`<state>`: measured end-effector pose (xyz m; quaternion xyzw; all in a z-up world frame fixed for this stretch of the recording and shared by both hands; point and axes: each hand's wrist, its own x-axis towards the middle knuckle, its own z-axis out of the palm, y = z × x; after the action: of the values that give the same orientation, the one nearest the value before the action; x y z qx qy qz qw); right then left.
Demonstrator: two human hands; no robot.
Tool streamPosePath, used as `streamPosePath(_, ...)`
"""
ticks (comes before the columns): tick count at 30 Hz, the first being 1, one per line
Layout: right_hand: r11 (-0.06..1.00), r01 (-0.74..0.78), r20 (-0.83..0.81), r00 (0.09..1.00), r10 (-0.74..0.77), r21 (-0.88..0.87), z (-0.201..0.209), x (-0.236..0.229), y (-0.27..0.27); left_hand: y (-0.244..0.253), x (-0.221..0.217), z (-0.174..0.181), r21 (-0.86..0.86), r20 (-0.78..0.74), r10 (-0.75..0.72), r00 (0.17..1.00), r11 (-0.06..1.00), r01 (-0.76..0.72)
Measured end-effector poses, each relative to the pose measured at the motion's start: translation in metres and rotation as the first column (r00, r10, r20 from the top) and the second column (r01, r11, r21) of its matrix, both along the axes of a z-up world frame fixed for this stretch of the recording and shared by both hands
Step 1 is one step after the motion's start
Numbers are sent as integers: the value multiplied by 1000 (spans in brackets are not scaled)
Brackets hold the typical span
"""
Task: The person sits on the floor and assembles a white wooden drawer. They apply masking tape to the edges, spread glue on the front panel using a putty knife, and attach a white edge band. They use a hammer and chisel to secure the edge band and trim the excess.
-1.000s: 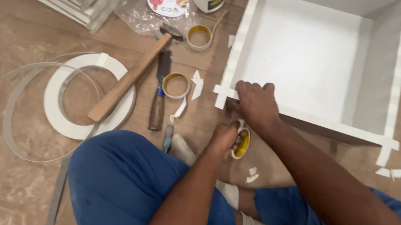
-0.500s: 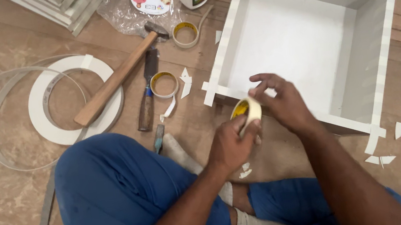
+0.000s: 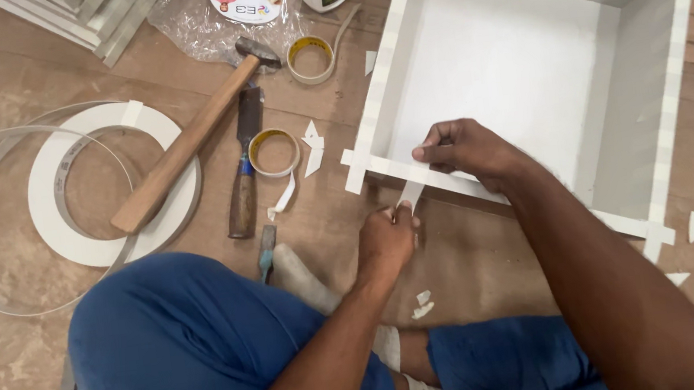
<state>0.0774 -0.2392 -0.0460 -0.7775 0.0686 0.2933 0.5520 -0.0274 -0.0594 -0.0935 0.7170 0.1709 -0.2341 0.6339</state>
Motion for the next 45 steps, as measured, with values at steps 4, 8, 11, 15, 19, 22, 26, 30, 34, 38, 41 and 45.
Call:
streamPosePath(4, 990, -141, -247, 960, 129, -32, -15, 11, -4, -2, 20, -2, -37, -167, -2, 986, 999, -4)
streamPosePath(8, 904, -335, -396, 892, 215, -264, -25, 24, -6, -6, 28, -6, -3, -204, -30, 979, 1000, 30)
streamPosePath(11, 797, -402, -196, 916, 351, -451, -37, 23, 3, -8, 32, -20, -91, -196, 14, 981, 995, -33)
streamPosePath(15, 819, -23, 106, 989, 102, -573, 2, -11, 7, -8, 30, -35, -210, -187, 28, 982, 975, -68)
streamPosePath(19, 668, -76, 368, 786, 497, -740, 25, -61, 26, -5, 26, -31, -243, -119, 17, 993, 969, -46)
streamPosePath(22, 597, 96, 504, 651, 568, -796, 20, -69, 34, -6, 21, -19, -292, -142, 21, 990, 954, -62)
streamPosePath(26, 513, 176, 500, 616, 608, -840, 7, -74, 40, -6, 13, -32, -339, -165, 87, 982, 931, -139)
streamPosePath(30, 432, 155, 419, 657, 627, -889, 9, -73, 44, -10, 22, -78, -155, -112, -113, 987, 983, 95)
streamPosePath(34, 403, 32, 300, 721, 625, -915, 18, -69, 45, -11, 15, -73, -356, -235, -172, 957, 931, 80)
streamPosePath(38, 640, -50, 391, 754, 528, -767, 30, -74, 24, -10, -15, -30, -237, -5, -154, 988, 960, 149)
streamPosePath(41, 812, -92, 418, 821, 390, -576, 47, -83, 0, -6, -23, -3, -301, 182, -174, 968, 927, 223)
streamPosePath(45, 868, -53, 415, 863, 289, -494, 51, -97, -10, -14, -29, 32, -431, 337, -132, 932, 859, 277)
